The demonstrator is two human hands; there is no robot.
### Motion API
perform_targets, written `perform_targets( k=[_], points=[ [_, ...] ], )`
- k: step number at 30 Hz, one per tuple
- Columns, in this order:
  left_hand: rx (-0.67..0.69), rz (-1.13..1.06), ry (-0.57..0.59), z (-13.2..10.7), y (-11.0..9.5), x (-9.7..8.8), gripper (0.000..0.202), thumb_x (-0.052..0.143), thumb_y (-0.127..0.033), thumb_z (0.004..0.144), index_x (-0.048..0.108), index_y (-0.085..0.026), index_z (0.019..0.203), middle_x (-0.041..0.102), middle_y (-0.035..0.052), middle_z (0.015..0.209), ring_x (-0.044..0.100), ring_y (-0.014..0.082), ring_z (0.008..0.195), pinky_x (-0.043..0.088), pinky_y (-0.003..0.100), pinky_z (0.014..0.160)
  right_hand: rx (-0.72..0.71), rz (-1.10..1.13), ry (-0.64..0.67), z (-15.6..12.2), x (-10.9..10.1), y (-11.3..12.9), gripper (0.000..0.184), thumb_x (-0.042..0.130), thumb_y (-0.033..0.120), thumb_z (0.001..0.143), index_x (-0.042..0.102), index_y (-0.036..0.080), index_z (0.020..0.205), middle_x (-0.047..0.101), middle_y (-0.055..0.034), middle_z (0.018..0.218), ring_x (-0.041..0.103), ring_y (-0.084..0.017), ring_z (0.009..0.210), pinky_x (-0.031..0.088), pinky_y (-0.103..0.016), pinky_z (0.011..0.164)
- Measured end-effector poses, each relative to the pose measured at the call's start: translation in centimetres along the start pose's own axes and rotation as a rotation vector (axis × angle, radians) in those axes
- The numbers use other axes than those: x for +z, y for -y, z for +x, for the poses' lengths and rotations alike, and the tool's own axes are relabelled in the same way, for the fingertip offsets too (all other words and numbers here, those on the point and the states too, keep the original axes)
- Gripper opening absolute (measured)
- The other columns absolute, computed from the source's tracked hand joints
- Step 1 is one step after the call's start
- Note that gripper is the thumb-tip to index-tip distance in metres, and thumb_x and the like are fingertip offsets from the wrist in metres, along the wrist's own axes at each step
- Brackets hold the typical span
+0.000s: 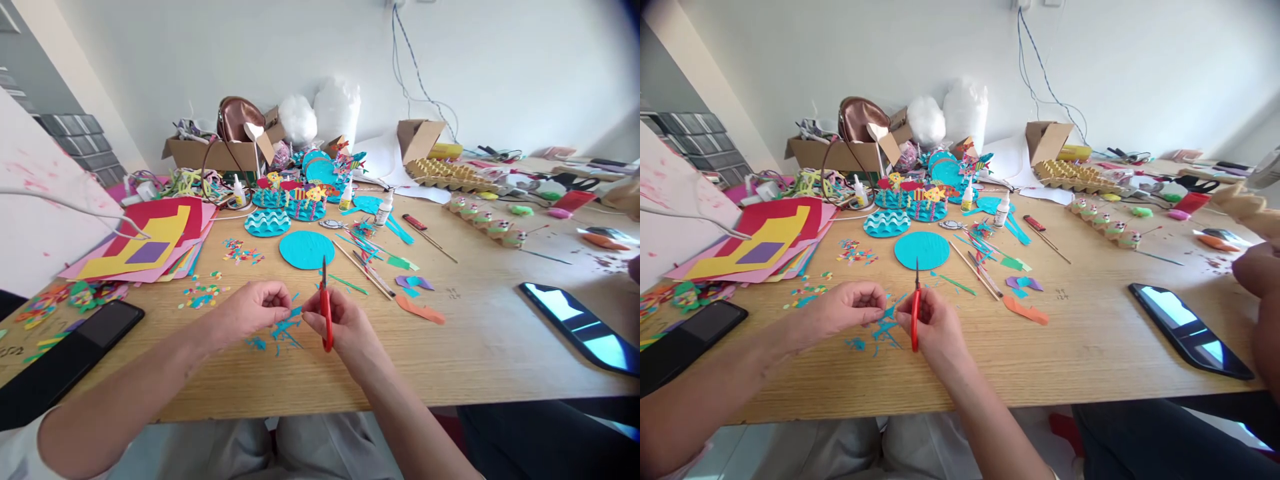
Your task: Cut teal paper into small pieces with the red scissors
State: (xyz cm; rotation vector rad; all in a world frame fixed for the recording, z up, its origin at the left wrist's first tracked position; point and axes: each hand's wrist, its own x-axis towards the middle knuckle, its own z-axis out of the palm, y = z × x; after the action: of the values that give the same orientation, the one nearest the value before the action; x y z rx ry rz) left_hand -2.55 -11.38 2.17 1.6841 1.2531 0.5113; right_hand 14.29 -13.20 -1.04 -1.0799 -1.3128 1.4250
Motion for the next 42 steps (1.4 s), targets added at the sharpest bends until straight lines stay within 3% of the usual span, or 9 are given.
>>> perform_targets(
  k=[8, 14, 19, 23, 27, 32, 42],
  points=[
    [0.004, -0.108, -0.025, -0.8, 0.7, 0.6, 0.012, 0.055, -0.029, 0.064, 0.049, -0.018, 0.064, 0.045, -0.0053, 0.057, 0.043, 0.0093, 0.053, 0.033, 0.02, 0.049, 0.022, 0.007, 0.014, 0.6, 1.3, 0.5, 0.026, 0.068, 0.027, 0.058, 0.05, 0.019, 0.074, 0.052, 0.0043, 0.064, 0.049, -0.011, 0.061, 0.039, -0.023, 0.056],
    [0.029, -0.121, -0.052, -2.0, 1.4, 0.2, 0.022, 0.043, -0.037, 0.079, 0.053, -0.018, 0.078, 0.056, -0.0006, 0.068, 0.051, 0.012, 0.062, 0.041, 0.022, 0.056, 0.024, 0.003, 0.005, 0.6, 1.3, 0.9, 0.025, 0.068, 0.025, 0.058, 0.05, 0.018, 0.074, 0.052, 0.004, 0.065, 0.049, -0.01, 0.061, 0.04, -0.022, 0.056],
    [0.061, 0.009, -0.061, -2.6, 1.8, 0.9, 0.017, 0.045, -0.032, 0.076, 0.053, -0.018, 0.071, 0.047, -0.0031, 0.062, 0.043, 0.0108, 0.057, 0.035, 0.02, 0.051, 0.022, -0.045, 0.025, 0.6, 1.5, 1.0, 0.024, 0.067, 0.026, 0.058, 0.05, 0.019, 0.074, 0.053, 0.0037, 0.065, 0.051, -0.011, 0.062, 0.04, -0.023, 0.057],
    [0.059, -0.027, -0.085, -2.5, 1.9, 1.4, 0.014, 0.046, -0.031, 0.073, 0.052, -0.019, 0.068, 0.045, -0.0032, 0.061, 0.041, 0.0106, 0.056, 0.033, 0.019, 0.05, -0.012, -0.12, 0.006, 0.5, 1.4, 0.9, 0.023, 0.064, 0.032, 0.063, 0.05, 0.019, 0.076, 0.052, 0.0032, 0.065, 0.049, -0.011, 0.06, 0.039, -0.023, 0.055],
    [0.057, -0.138, -0.149, -2.7, 2.1, 1.6, 0.016, 0.048, -0.033, 0.075, 0.052, -0.019, 0.068, 0.046, -0.0035, 0.061, 0.043, 0.0107, 0.057, 0.036, 0.02, 0.051, -0.022, -0.277, 0.026, -0.9, 0.6, 1.2, 0.019, 0.049, 0.036, 0.076, 0.048, 0.019, 0.071, 0.051, 0.0013, 0.062, 0.048, -0.013, 0.059, 0.036, -0.024, 0.053],
    [0.052, -0.302, -0.257, -3.0, 1.6, 2.1, 0.015, 0.049, -0.032, 0.076, 0.051, -0.019, 0.068, 0.05, -0.0034, 0.061, 0.048, 0.0107, 0.057, 0.04, 0.021, 0.054, 0.071, -0.472, 0.135, -3.7, -0.2, 1.1, 0.03, 0.041, 0.039, 0.083, 0.041, 0.019, 0.061, 0.044, 0.0027, 0.056, 0.04, -0.011, 0.054, 0.029, -0.024, 0.05],
    [0.057, -0.494, -0.213, -2.5, 0.8, 3.4, 0.013, 0.05, -0.029, 0.077, 0.052, -0.018, 0.07, 0.056, -0.0016, 0.064, 0.054, 0.011, 0.06, 0.045, 0.021, 0.054, 0.134, -0.498, 0.181, -5.1, 0.3, 0.9, 0.029, 0.039, 0.035, 0.085, 0.037, 0.019, 0.06, 0.037, 0.0045, 0.056, 0.033, -0.009, 0.053, 0.024, -0.022, 0.048]
  ],
)
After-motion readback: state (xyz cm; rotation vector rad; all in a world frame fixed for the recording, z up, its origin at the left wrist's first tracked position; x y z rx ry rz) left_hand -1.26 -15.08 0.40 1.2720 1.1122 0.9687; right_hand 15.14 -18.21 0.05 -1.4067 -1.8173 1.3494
